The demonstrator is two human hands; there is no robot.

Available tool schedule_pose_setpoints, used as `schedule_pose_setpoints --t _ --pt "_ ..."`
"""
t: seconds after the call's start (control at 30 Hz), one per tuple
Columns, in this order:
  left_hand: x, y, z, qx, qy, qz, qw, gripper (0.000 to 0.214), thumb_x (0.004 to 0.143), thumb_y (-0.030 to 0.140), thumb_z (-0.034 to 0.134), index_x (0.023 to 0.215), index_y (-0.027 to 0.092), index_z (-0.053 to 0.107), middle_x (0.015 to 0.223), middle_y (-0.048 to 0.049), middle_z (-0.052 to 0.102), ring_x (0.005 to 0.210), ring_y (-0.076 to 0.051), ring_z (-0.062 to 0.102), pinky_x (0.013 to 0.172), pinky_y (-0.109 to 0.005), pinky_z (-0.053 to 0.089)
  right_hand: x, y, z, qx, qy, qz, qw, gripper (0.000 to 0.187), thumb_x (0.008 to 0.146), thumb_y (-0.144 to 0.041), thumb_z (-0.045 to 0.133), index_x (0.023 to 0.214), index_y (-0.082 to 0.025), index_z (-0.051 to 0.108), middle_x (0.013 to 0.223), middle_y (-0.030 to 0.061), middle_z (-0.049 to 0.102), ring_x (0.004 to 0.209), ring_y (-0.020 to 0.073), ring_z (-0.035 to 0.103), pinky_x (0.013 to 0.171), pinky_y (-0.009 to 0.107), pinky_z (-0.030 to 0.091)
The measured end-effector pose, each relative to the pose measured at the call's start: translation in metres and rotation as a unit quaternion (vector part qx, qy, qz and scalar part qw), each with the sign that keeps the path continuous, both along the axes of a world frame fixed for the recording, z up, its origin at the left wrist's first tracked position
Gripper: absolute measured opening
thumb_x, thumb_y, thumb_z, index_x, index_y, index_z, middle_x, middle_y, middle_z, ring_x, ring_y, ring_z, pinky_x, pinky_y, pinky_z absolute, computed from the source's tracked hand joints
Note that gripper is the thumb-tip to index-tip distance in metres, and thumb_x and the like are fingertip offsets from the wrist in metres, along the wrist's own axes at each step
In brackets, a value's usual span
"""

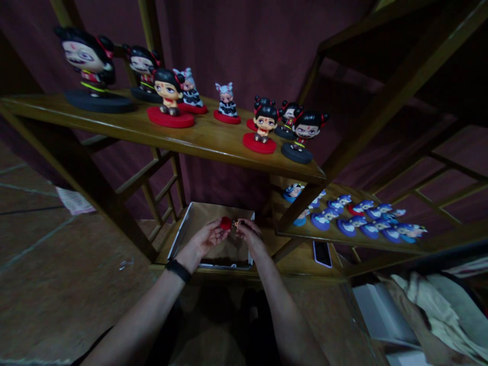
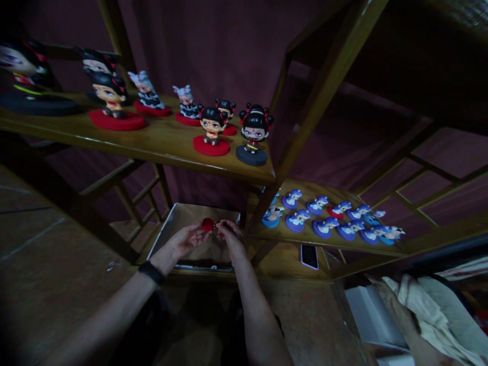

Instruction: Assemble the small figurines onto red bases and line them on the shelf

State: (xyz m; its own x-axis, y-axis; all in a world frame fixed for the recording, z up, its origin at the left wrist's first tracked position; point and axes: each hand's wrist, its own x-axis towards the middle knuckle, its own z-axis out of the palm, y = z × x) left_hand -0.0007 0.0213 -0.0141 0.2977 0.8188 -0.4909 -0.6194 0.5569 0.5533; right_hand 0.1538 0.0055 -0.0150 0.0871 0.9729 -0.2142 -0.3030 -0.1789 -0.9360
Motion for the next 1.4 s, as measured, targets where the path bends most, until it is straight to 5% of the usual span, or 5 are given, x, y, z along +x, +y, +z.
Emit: schedule_pose_setpoints --t 0.97,1.4 --pt "0.0027 0.0004 -0.0072 0.032 0.026 0.004 0.999 0.012 0.075 0.010 0.059 0.087 0.011 0.060 0.076 -0.0095 0.068 0.066 -0.015 0.066 0.063 -0.027 0.054 -0.0001 -0.0003 -0.0021 0.004 -0.012 0.006 1.000 0.032 0.056 -0.030 0.070 0.087 -0.021 0.065 0.079 0.0000 0.066 0.063 0.0104 0.058 0.054 0.021 0.047" --pt "0.0058 -0.0031 -0.0067 0.121 0.069 -0.021 0.990 0.049 0.062 -0.003 0.066 0.106 0.016 0.059 0.087 -0.0065 0.066 0.078 -0.014 0.064 0.075 -0.027 0.051 0.0005 -0.0006 -0.0011 0.001 -0.014 0.000 1.000 0.030 0.058 -0.030 0.069 0.087 -0.022 0.065 0.079 -0.0012 0.064 0.063 0.0093 0.057 0.056 0.021 0.047"
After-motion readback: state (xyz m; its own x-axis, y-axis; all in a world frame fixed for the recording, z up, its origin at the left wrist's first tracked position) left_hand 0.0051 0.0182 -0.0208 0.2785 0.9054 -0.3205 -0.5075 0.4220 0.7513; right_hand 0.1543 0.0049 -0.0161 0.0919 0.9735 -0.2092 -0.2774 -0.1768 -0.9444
